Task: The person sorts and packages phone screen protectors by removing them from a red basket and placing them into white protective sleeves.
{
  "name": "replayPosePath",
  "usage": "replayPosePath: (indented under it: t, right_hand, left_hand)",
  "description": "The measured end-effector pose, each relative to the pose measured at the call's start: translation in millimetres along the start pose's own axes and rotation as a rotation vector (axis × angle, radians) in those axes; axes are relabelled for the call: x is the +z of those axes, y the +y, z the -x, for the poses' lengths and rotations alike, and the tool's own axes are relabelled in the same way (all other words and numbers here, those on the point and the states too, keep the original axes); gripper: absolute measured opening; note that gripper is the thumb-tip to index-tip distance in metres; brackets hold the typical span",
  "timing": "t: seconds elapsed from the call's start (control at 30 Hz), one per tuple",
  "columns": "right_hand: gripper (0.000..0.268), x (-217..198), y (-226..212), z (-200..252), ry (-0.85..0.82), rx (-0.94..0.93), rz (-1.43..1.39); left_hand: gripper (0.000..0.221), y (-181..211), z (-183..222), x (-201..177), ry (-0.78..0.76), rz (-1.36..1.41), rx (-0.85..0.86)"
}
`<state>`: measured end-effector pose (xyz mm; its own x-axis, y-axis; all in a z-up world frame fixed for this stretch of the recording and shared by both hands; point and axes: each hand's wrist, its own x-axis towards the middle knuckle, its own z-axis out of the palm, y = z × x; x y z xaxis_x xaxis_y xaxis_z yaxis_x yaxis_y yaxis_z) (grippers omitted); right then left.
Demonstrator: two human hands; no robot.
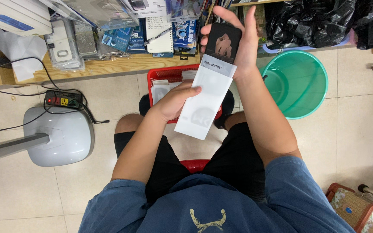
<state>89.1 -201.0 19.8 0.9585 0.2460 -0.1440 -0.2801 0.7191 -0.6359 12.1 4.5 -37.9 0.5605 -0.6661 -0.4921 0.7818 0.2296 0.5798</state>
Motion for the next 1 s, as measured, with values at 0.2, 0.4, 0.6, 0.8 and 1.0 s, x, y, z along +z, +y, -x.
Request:
replayPosePath:
  t: [0.2, 0.4, 0.6, 0.8, 1.0]
  right_hand:
    - [0.061, -43, -38, -11, -0.058, -0.286, -0.104]
    - [0.060, -42, -32, -7, 0.076, -0.287, -0.188]
    - [0.065, 14, 9, 1, 0.063, -0.117, 0.049]
    - [0.063, 32, 23, 14, -0.028, 0.016, 0.188]
    - [0.080, 15, 46, 4, -0.179, -0.158, 0.500]
  left_hand:
    - [0.048, 6, 5, -7, -0.022, -0.157, -0.078]
    - [0.062, 19, 6, 8, -0.012, 0.067, -0.042]
    - [0.060, 8, -1, 10, -0.268, 0.365, 0.151]
    - [0.075, 13, 4, 18, -0.298, 0.416, 0.202]
    - [0.055, 7, 4, 29, -0.112, 0.492, 0.284]
